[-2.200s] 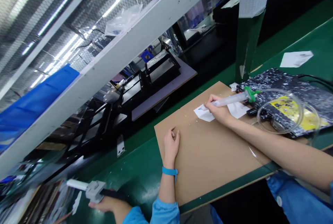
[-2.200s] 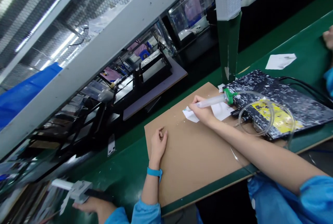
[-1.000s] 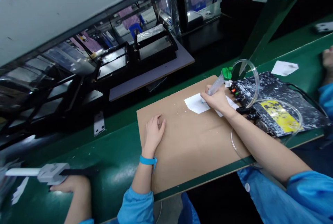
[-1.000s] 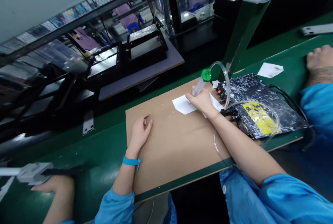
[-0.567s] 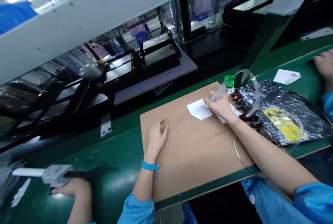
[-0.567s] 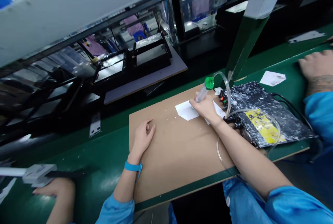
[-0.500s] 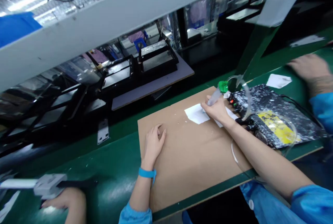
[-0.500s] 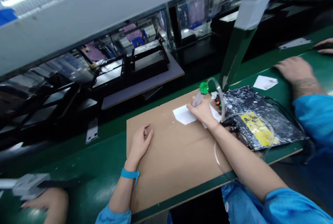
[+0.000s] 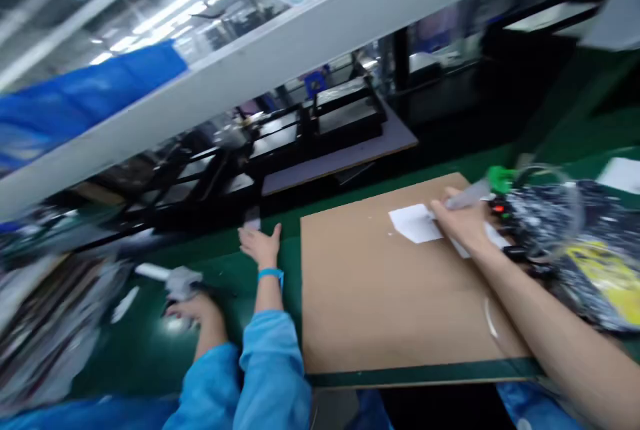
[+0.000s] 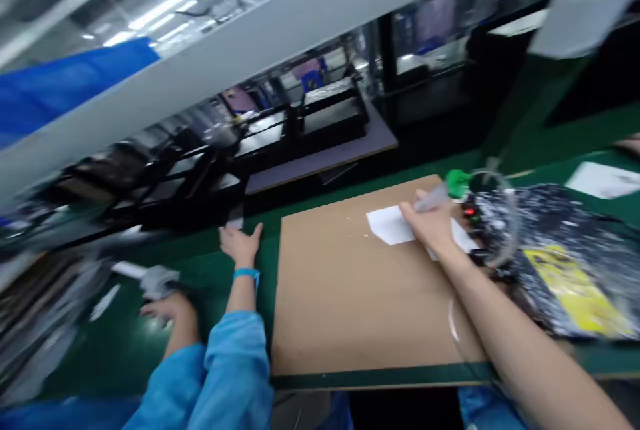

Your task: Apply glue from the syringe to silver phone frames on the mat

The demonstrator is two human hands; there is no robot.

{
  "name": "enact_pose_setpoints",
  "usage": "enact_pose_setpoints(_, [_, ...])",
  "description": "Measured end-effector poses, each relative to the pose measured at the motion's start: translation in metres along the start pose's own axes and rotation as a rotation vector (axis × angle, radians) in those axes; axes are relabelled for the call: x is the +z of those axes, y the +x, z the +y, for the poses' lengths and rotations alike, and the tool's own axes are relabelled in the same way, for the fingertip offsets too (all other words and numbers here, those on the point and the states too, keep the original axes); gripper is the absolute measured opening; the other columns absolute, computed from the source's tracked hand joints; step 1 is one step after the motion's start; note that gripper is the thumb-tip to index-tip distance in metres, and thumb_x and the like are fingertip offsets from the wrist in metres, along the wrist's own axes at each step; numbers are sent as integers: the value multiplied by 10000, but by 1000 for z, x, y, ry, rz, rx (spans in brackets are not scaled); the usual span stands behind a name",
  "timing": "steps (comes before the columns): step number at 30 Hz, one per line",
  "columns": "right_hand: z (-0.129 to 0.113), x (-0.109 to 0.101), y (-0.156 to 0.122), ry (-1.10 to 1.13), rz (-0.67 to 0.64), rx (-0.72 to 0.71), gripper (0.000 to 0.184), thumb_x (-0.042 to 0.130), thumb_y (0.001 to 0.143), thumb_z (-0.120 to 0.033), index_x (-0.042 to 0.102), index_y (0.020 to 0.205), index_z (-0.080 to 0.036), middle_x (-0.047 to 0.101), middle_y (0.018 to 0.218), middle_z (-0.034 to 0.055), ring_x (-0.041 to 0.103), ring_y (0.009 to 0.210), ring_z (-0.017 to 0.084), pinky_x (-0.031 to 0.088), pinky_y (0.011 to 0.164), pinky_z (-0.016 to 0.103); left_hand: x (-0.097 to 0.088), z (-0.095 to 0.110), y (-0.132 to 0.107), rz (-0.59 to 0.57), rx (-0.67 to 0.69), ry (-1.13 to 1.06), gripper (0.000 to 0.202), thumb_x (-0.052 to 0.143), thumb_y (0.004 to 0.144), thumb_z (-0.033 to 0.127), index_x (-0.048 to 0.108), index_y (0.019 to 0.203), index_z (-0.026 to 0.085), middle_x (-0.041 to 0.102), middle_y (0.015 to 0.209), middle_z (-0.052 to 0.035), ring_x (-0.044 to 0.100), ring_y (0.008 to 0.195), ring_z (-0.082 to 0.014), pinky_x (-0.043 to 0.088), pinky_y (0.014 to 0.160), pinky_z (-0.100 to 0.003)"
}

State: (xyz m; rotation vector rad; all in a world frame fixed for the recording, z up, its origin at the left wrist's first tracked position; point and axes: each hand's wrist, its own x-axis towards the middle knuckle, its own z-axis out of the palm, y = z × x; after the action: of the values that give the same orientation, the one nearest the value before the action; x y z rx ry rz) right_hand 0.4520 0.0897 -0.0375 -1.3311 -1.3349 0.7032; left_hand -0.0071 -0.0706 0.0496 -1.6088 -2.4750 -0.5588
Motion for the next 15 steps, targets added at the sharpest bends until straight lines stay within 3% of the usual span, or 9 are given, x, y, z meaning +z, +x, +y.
enact_pose_setpoints(3, [9,0,0,-54,1,-6,329,705,787,-397,419,649,-312,437,596,-37,440,627,190,335,613,343,-30,-18,-22,-28,11,-1,470,802,1149,439,713,1533,183,725,1531,-151,767,1302,-307,691,1097,-539])
enact_pose_setpoints(6, [7,2,-4,-24,-2,0,324,700,784,-392,416,651,-311,445,596,-43,450,616,188,338,626,351,-38,-13,-30,-50,48,-35,477,804,1148,433,708,1538,177,722,1535,-155,765,1304,-305,687,1100,-540])
enact_pose_setpoints(11, [-8,12,-4,39,-30,68,297,621,744,-484,391,652,-320,421,595,-56,463,632,189,349,653,343,-34,27,-20,-56,114,-95,480,803,1148,428,706,1543,174,721,1531,-155,764,1302,-304,686,1101,-543])
enact_pose_setpoints(15, [-18,18,2,62,-26,100,274,597,715,-465,376,644,-319,422,574,-63,471,626,190,342,638,327,-45,66,-1,2,102,-69,473,798,1147,444,722,1534,183,726,1508,-147,765,1281,-305,688,1110,-553])
